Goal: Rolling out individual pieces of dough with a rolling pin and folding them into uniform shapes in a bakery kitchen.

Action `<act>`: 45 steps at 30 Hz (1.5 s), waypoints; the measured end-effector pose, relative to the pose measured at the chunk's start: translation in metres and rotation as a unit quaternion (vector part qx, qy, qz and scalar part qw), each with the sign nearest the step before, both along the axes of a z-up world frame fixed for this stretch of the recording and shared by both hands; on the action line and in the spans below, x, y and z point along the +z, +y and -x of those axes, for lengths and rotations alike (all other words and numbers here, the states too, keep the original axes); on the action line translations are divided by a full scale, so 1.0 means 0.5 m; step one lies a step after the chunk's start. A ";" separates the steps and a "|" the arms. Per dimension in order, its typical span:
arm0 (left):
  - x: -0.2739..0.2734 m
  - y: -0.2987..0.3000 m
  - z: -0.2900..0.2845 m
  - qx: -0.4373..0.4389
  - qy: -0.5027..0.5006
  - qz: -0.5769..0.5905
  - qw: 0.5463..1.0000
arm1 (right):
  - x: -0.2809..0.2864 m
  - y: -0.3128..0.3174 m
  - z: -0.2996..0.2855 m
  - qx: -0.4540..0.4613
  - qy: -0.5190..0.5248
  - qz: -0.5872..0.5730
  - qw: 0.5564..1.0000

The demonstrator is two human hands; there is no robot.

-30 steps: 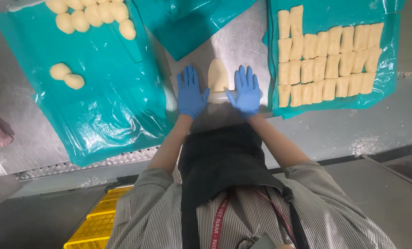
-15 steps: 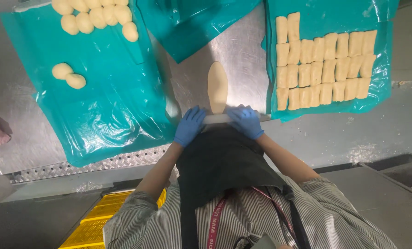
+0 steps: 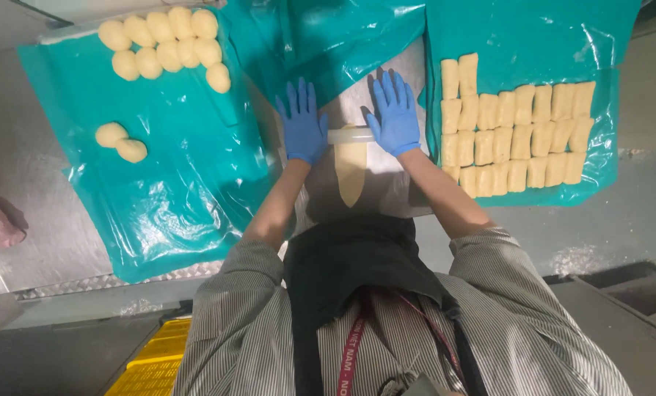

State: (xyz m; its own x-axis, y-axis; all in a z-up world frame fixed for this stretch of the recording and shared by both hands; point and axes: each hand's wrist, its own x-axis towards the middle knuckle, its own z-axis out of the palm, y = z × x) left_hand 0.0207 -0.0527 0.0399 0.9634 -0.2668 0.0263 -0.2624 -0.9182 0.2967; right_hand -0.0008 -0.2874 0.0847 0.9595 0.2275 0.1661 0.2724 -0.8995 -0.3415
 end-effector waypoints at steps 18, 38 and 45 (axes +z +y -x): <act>-0.033 0.096 0.031 -0.045 -0.135 0.023 0.990 | -0.133 -0.043 -0.110 0.274 -0.010 0.140 0.951; -0.104 -0.035 0.100 -0.113 -0.013 0.108 0.988 | -0.091 0.058 0.097 0.016 -0.041 -0.085 0.995; -0.142 -0.021 0.112 -0.139 0.050 0.171 0.974 | -0.167 0.036 0.107 0.087 -0.015 -0.125 0.988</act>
State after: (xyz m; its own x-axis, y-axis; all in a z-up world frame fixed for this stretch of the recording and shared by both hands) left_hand -0.0354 -0.0632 -0.0312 0.8576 -0.5096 0.0696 -0.4411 -0.6591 0.6091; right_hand -0.0545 -0.2694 0.0014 0.9028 0.3375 0.2667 0.4299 -0.7264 -0.5363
